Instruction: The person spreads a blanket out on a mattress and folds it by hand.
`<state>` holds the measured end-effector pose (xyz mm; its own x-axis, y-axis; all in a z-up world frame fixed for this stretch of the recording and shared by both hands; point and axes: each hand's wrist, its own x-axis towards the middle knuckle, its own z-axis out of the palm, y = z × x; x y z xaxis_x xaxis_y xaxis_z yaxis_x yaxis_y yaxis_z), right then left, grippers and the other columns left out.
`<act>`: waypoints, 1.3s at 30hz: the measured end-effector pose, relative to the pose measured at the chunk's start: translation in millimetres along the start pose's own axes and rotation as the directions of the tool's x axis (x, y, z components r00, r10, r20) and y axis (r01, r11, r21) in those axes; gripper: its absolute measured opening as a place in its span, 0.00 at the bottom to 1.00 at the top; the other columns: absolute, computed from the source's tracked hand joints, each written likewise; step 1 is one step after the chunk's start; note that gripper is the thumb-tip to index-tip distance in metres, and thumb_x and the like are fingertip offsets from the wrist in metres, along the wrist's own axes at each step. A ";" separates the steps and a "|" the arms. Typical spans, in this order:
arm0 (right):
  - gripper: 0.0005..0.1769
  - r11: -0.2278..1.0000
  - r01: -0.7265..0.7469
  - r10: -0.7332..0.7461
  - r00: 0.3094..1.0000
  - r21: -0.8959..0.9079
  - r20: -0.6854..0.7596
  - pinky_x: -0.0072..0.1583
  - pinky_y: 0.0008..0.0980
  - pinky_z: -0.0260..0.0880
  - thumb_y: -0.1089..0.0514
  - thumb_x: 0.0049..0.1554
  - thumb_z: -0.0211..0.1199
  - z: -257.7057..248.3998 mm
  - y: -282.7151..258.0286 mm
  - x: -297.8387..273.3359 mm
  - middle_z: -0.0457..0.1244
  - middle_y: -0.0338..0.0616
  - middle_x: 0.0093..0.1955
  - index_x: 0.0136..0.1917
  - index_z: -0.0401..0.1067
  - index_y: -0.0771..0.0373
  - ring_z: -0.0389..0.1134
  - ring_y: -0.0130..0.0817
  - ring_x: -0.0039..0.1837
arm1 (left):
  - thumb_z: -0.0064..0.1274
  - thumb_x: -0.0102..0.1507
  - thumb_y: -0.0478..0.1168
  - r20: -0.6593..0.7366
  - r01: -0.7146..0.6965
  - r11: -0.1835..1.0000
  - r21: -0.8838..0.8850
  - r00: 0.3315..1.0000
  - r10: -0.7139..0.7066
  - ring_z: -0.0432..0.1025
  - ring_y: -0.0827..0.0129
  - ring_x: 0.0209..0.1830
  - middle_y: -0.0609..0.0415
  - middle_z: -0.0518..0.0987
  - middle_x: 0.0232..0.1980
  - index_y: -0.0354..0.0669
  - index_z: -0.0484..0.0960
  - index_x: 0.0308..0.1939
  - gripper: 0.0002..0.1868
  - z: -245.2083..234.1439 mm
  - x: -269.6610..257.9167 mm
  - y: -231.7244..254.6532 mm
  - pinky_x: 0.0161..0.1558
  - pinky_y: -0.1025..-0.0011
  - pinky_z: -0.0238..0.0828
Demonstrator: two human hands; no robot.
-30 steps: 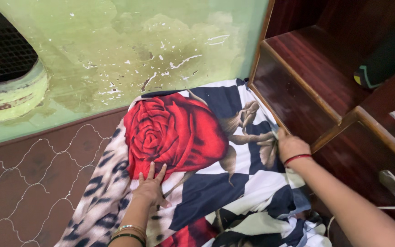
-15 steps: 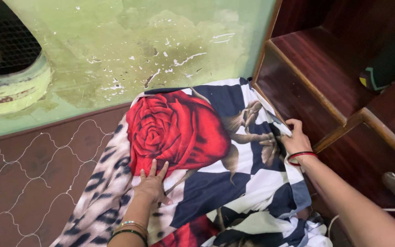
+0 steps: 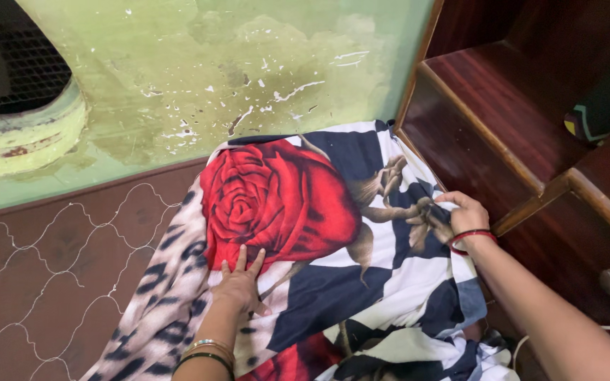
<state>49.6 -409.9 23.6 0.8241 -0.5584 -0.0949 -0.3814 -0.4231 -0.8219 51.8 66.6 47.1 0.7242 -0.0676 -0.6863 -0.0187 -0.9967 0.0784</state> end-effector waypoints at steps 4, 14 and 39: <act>0.20 0.713 0.384 -0.360 0.919 -0.587 0.164 0.57 0.48 0.71 0.55 0.55 0.62 -2.3 -11.1 -18.5 0.62 0.55 0.61 0.60 0.74 0.59 0.70 0.58 0.56 | 0.80 0.45 0.51 0.003 -0.001 1.000 0.003 1.000 0.001 0.32 0.44 0.85 0.65 0.20 0.86 0.85 0.29 0.80 0.79 0.4 0.7 0.2 0.72 0.33 0.52; 0.18 -0.406 0.456 -0.069 0.849 -0.792 0.524 0.73 0.40 0.57 0.52 0.65 0.51 10.4 1.2 -24.9 0.57 0.42 0.74 0.66 0.69 0.52 0.56 0.42 0.79 | 0.78 0.48 0.48 -0.015 0.003 1.000 0.016 1.000 -0.003 0.32 0.44 0.85 0.65 0.21 0.86 0.86 0.30 0.80 0.76 5.2 7.5 -1.0 0.71 0.32 0.53; 0.42 0.820 -0.176 0.285 0.951 -0.545 0.121 0.61 0.49 0.70 0.47 0.55 0.69 47.1 -28.9 2.2 0.66 0.71 0.60 0.70 0.56 0.76 0.69 0.59 0.61 | 0.77 0.47 0.57 0.037 -0.036 0.949 0.312 0.999 0.026 0.47 0.33 0.81 0.37 0.37 0.85 0.59 0.31 0.83 0.77 -13.9 9.9 15.2 0.63 0.30 0.62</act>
<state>82.2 -365.3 20.7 0.7258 -0.5649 -0.3926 -0.6860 -0.6373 -0.3512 68.3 51.4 51.6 0.6976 -0.0947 -0.7102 -0.2587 -0.9577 -0.1264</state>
